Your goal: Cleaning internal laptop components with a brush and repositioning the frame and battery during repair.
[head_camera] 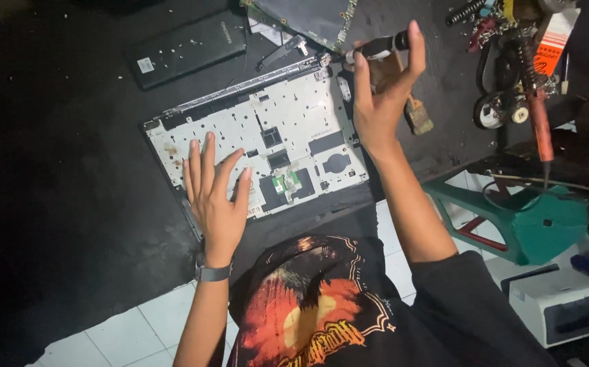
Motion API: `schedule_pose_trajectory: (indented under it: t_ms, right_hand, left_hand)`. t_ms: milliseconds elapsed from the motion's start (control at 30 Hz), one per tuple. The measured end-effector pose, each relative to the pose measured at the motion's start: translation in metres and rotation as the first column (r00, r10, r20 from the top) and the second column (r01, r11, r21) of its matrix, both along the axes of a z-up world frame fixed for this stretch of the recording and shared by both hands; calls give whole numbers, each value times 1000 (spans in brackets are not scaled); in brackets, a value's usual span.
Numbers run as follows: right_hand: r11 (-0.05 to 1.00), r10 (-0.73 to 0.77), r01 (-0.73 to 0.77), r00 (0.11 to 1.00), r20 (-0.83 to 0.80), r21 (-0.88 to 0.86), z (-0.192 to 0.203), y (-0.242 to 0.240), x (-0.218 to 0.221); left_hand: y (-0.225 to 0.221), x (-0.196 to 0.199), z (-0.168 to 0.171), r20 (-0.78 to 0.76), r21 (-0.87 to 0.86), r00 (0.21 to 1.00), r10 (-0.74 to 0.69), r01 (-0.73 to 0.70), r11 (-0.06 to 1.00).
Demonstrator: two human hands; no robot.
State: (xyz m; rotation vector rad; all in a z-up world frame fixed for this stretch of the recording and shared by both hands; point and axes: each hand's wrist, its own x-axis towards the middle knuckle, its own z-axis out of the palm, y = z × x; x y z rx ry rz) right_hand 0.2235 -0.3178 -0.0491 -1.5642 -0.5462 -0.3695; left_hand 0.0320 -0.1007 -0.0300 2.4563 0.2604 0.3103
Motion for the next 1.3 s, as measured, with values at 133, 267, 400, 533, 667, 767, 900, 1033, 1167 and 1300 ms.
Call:
schedule_pose_trajectory:
  t_ms: [133,267,400,533,667,767,900,1033,1167,1300]
  right_hand:
    - [995,-81,85,994,74,-53,-9,2,0]
    - [984,-113,126,988,102,-126,-17,3,0]
    - [986,-119,127,990,78,-109,-15,4,-1]
    - [982,-129,140,987,92,-127,-17,3,1]
    - [980,-121,135,987,104,-145,-21,1,2]
    - [964,-72,106,987,146,-244,-16,-4,7]
    - [886,-50,108,989,138,-452,-12,-23,14]
    - [888,114,-58,989,97,-456,7,-22,20]
    - [905,25,51,985,172,-423,-4,-27,28]
    - [913,27,29,991,130,-407,-3,-25,27]
  left_hand:
    - [0,-1,1,-6,14,1000,0,0,1000]
    - [0,-1,2,-17,7,1000,0,0,1000]
    - [0,-1,0,-21,11,1000,-2,2,1000]
    - [0,-1,0,-13,11,1000,3,-3,1000]
    - [0,-1,0,-11,17,1000,1,-1,1000]
    - [0,-2,-1,-5,14,1000,-2,2,1000]
    - [1,-2,-1,5,11,1000,-5,5,1000]
    - [1,-2,-1,2,15,1000,-5,5,1000]
    - [1,-3,0,1,14,1000,-5,5,1000]
    - [0,-2,2,2,6,1000,-1,1,1000]
